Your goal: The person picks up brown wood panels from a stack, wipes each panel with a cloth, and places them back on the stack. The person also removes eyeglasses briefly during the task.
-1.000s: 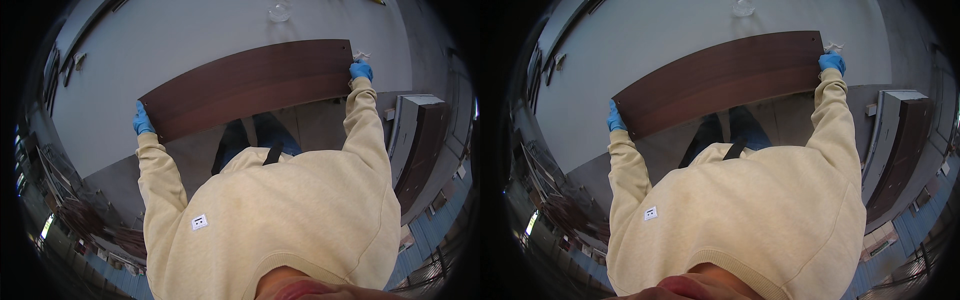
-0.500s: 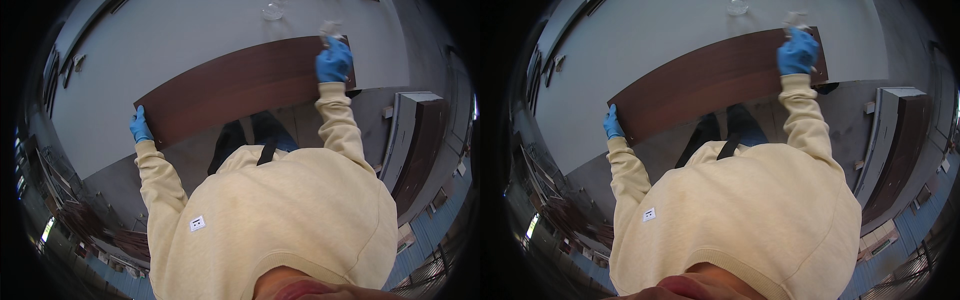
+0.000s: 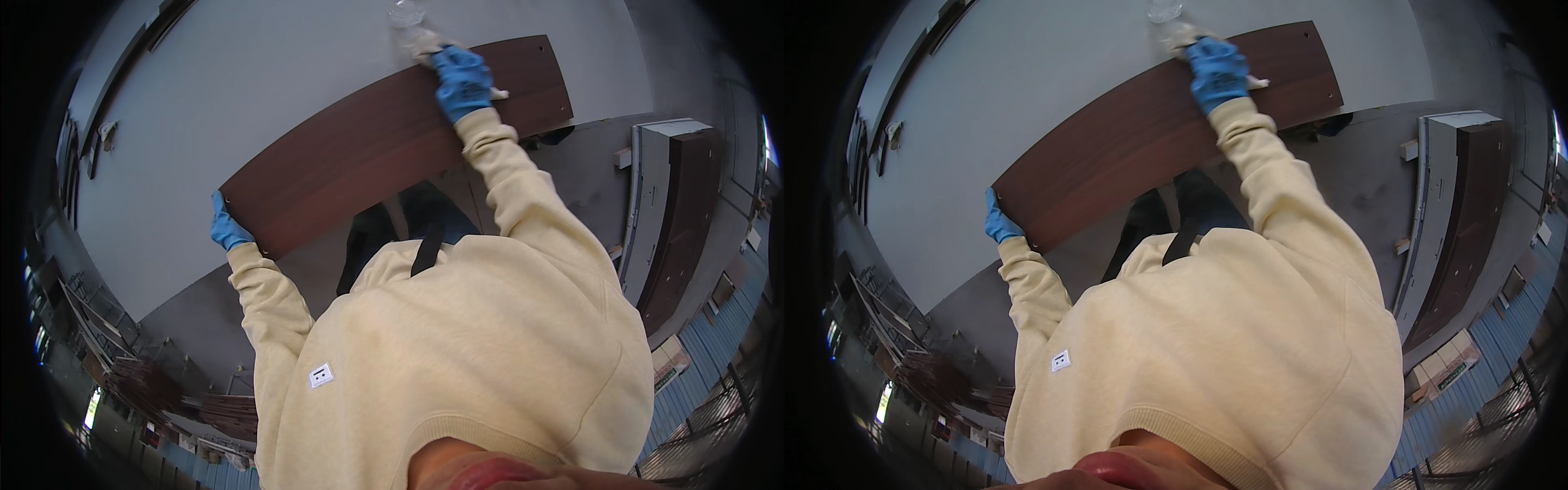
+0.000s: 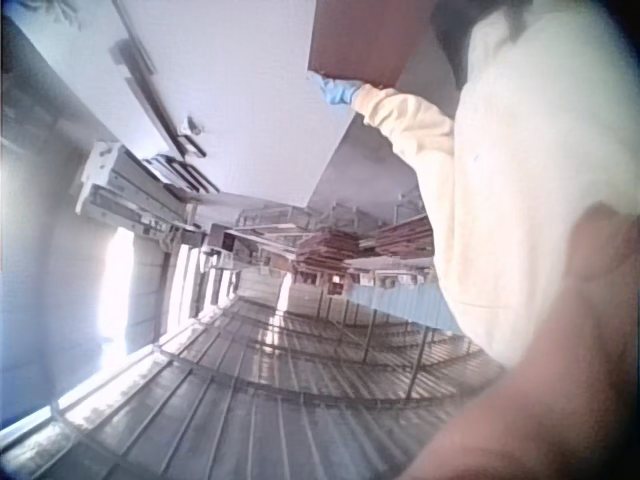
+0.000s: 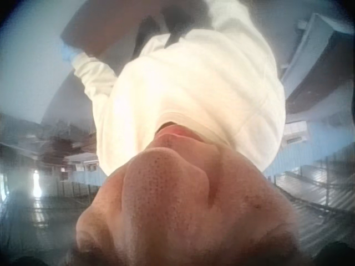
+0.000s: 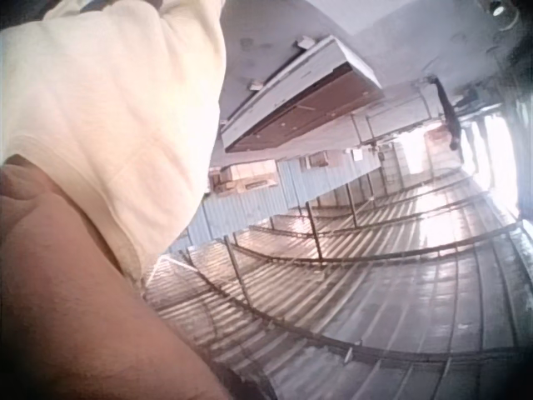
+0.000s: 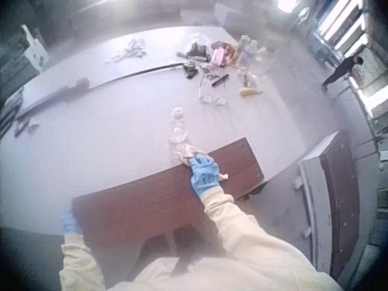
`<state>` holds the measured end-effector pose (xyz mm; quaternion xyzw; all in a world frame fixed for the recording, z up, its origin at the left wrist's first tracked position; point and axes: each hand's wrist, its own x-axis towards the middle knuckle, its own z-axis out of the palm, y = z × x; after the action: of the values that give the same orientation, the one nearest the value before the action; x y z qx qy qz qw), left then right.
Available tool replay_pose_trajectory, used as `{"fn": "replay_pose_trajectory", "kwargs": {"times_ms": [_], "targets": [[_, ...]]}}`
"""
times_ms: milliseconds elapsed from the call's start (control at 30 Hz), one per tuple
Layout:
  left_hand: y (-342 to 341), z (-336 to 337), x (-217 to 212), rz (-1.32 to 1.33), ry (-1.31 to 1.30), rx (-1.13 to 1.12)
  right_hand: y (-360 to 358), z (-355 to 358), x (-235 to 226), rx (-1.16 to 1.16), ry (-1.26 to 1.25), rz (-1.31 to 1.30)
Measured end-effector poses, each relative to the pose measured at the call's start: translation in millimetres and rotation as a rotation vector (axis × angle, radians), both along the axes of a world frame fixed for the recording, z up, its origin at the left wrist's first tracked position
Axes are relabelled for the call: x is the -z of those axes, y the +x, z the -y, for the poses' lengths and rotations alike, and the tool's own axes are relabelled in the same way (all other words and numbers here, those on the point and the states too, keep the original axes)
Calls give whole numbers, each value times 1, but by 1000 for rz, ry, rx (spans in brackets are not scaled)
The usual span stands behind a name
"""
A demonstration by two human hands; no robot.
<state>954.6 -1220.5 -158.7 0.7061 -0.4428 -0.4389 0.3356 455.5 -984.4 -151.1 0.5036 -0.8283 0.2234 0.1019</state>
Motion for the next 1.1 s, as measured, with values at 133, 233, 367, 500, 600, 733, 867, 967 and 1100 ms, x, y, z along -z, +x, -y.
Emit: {"fn": "replay_pose_trajectory", "kwargs": {"times_ms": [133, 233, 367, 500, 600, 733, 867, 967, 1100], "targets": [[-13, -14, -14, -110, -49, -11, -181, -114, 24, 656, 319, -12], [-34, -22, -42, -99, -79, -42, -254, -182, 35, 840, 57, 549], [10, -29, -57, -170, -121, -90, -271, -222, 25, 629, 59, 965], [15, -5, -58, -470, -137, 18, -266, -262, 14, 449, 208, 610], [61, 5, -61, -532, -182, 237, -261, -244, -11, 123, 338, 32], [-25, -2, -100, -318, -293, 281, -263, -234, -17, 170, -309, 743], [-39, -16, -94, -509, -165, 213, -252, -202, -16, 222, -661, 1179], [-26, -14, -79, -571, -133, 254, -252, -205, 5, 224, -780, 1233], [-11, -22, -71, -528, -153, 360, -244, -214, 11, 326, -860, 1286]]}}
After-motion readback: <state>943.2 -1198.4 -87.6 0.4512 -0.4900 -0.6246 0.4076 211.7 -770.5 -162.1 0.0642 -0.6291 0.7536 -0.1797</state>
